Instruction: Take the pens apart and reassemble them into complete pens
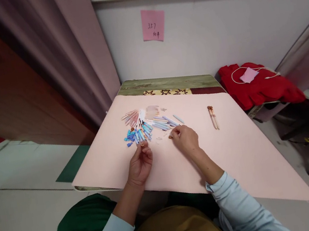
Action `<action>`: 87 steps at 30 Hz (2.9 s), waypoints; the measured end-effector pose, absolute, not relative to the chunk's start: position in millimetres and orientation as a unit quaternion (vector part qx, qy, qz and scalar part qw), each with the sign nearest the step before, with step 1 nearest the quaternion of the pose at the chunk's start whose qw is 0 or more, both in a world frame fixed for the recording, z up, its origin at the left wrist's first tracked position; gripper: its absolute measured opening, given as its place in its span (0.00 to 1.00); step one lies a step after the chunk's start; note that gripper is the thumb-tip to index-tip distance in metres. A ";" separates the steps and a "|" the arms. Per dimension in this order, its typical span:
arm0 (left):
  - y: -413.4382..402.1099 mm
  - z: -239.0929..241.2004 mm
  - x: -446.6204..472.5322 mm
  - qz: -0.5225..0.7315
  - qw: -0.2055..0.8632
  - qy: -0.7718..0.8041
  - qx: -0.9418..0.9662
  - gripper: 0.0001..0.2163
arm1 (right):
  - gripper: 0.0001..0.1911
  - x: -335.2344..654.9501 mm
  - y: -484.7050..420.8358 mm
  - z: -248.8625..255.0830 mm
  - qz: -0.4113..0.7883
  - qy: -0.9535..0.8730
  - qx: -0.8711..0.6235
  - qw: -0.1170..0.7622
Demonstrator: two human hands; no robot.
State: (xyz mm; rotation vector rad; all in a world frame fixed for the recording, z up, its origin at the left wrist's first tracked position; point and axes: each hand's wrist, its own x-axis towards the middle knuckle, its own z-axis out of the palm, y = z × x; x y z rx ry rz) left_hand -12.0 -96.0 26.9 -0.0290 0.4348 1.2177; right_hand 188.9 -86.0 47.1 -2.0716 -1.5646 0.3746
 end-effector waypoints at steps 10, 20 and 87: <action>-96.6 23.7 -8.3 0.553 0.806 0.206 0.039 0.06 | 0.13 174.2 -63.8 45.5 0.068 -0.632 -0.755 0.160; -91.8 23.8 -3.7 0.546 0.809 0.209 0.060 0.06 | 0.13 156.9 -43.7 42.2 0.045 -0.655 -0.750 0.085; -88.6 30.8 -3.6 0.567 0.795 0.214 0.016 0.03 | 0.12 229.1 -34.9 33.5 0.113 -0.486 -0.737 0.456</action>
